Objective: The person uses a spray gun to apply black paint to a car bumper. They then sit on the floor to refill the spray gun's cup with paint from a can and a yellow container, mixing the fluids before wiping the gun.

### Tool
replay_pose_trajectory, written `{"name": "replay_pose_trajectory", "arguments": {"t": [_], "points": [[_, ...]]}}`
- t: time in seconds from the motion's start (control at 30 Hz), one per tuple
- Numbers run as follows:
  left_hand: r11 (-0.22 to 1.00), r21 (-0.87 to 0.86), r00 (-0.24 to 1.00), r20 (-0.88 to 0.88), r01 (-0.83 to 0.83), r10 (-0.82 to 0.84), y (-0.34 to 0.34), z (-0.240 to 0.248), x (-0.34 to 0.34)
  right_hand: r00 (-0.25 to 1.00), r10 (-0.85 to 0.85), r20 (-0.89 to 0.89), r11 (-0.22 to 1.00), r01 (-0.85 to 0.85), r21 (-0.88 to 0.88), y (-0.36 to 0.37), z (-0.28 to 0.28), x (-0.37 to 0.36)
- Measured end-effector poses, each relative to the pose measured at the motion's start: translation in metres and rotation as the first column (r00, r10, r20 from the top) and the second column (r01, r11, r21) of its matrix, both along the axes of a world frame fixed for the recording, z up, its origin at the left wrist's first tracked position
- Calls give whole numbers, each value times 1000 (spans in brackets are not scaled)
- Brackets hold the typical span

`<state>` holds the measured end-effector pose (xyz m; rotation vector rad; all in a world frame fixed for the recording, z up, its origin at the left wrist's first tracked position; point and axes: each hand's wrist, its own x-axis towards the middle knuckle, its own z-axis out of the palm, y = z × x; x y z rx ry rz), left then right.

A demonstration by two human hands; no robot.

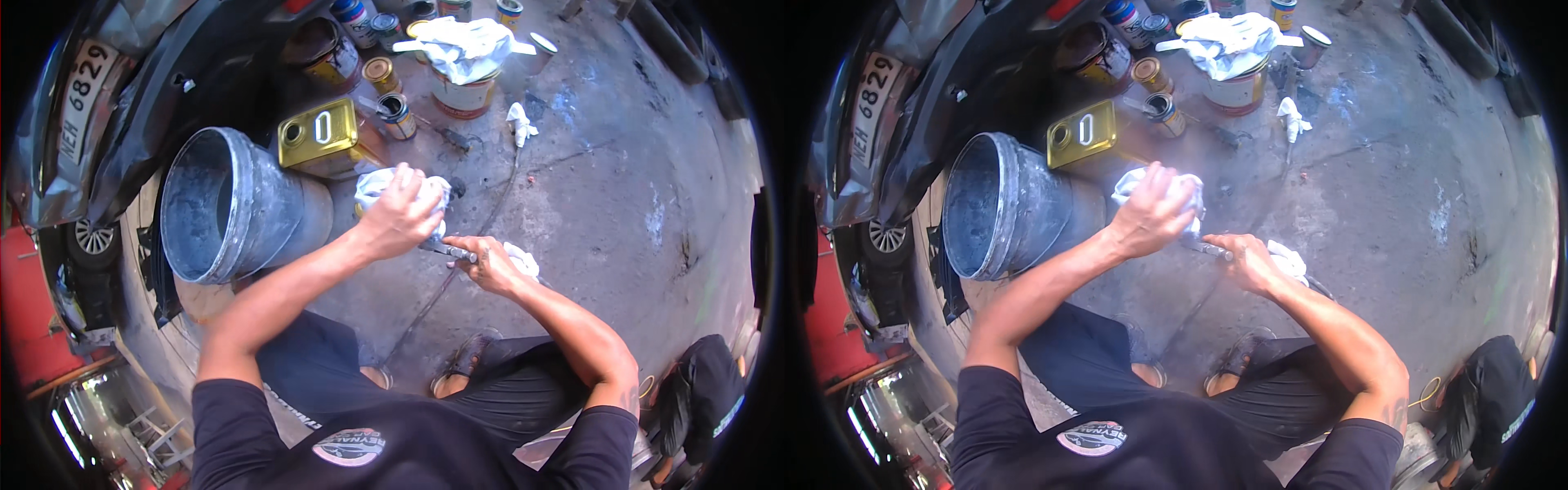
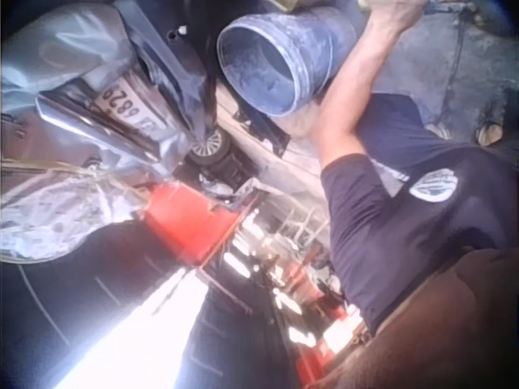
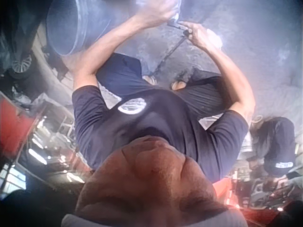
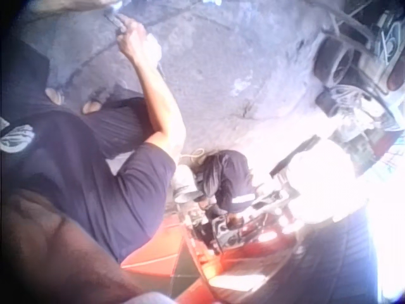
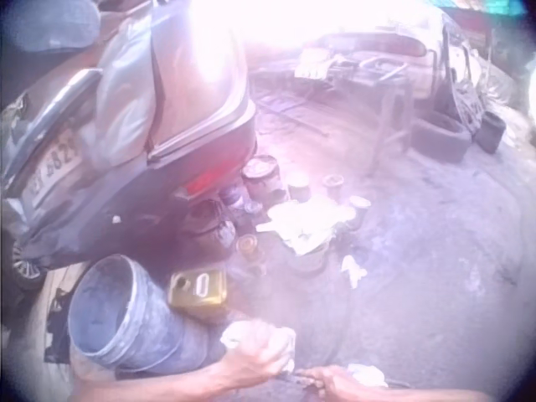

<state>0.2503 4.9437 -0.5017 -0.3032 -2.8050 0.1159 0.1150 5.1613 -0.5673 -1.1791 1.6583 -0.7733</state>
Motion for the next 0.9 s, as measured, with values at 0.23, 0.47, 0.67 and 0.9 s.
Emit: {"name": "replay_pose_trajectory", "arguments": {"t": [0.23, 0.47, 0.67, 0.9], "points": [[951, 259, 551, 825, -167, -128, 1, 22, -35, 953, 204, -223, 966, -233, -109, 3, 13, -3], [-133, 810, 802, 516, -571, -301, -54, -10, -17, 966, 154, -208, 941, -208, -266, -2, 11, -9], [-937, 349, 986, 160, -5, 54, -16, -49, 2, 991, 31, -133, 956, -68, -284, -2, -9, -23], [-785, 410, 765, 262, 464, 588, 61, -73, -6, 994, -89, -61, 984, 78, -162, -8, -12, -19]]}}
